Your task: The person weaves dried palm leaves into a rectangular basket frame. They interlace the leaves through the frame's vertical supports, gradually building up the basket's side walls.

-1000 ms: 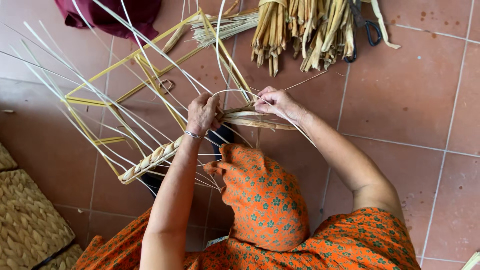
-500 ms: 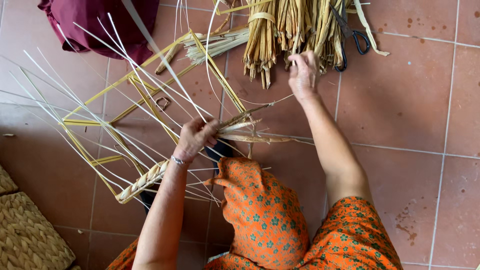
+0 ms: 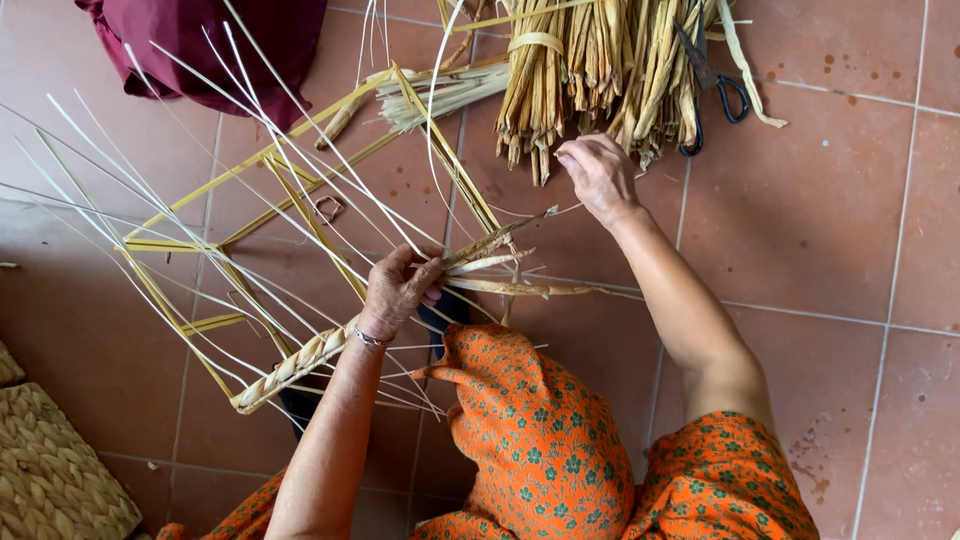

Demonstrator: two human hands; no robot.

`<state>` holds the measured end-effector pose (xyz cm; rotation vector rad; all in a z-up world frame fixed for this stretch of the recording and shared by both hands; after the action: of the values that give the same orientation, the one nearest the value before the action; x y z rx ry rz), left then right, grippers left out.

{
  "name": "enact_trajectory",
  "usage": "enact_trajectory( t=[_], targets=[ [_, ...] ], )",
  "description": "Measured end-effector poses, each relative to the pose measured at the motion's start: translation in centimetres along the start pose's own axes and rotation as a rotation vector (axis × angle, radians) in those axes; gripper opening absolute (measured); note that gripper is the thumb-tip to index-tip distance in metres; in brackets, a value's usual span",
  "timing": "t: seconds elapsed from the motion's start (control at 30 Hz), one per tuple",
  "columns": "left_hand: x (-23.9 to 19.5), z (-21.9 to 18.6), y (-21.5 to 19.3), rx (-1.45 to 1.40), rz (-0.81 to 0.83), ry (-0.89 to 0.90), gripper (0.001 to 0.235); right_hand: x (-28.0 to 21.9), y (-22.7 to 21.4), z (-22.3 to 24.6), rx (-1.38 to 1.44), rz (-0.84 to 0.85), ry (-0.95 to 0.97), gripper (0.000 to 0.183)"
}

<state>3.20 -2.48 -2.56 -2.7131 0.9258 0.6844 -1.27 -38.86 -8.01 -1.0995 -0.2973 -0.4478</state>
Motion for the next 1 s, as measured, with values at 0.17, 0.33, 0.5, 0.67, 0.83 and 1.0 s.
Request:
enact_trajectory(
  t=[0.17,0.33,0.5,0.67,0.83,1.0],
  targets=[
    [-1.6,-0.2,-0.4,-0.012,-0.189,0.264,0.033,0.2,-7.9,3.7,0.832,-0.265,0.363,0.009],
    [-5.0,-2.5,1.7,-0.059,-0.311,0.533,0.037,1.3,-15.8,8.3,1.311,-0.336,0.367,0.021],
    [-4.1,-8.5,8.0,0.242,-0.043,0.644,0.076,0.1,-17.9,13.8,1.649,-0.208,0.420,0.026],
    [-2.2,-11.2,10.2,0.403,-0.020,0.728,0.021,-0.7,-18.5,13.9,1.614,-0.223,0.462,0.026],
    [-2.3,-8.9,7.3,0.288,-0.021,0.538,0.011,0.9,-18.4,13.0,1.276,-0.214,0.478,0.012],
    [-3.3,-8.4,4.5,0.238,-0.028,0.444,0.019,1.5,-21.0,17.9,0.254,-0.412,0.057,0.045]
  ],
)
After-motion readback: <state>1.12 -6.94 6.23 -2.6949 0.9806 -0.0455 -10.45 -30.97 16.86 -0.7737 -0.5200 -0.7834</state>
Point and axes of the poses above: each hand's wrist, its own x-axis towards the middle knuckle, its own y-axis out of the palm, z = x × y, the point moved 5 cm from there along x, towards the middle knuckle
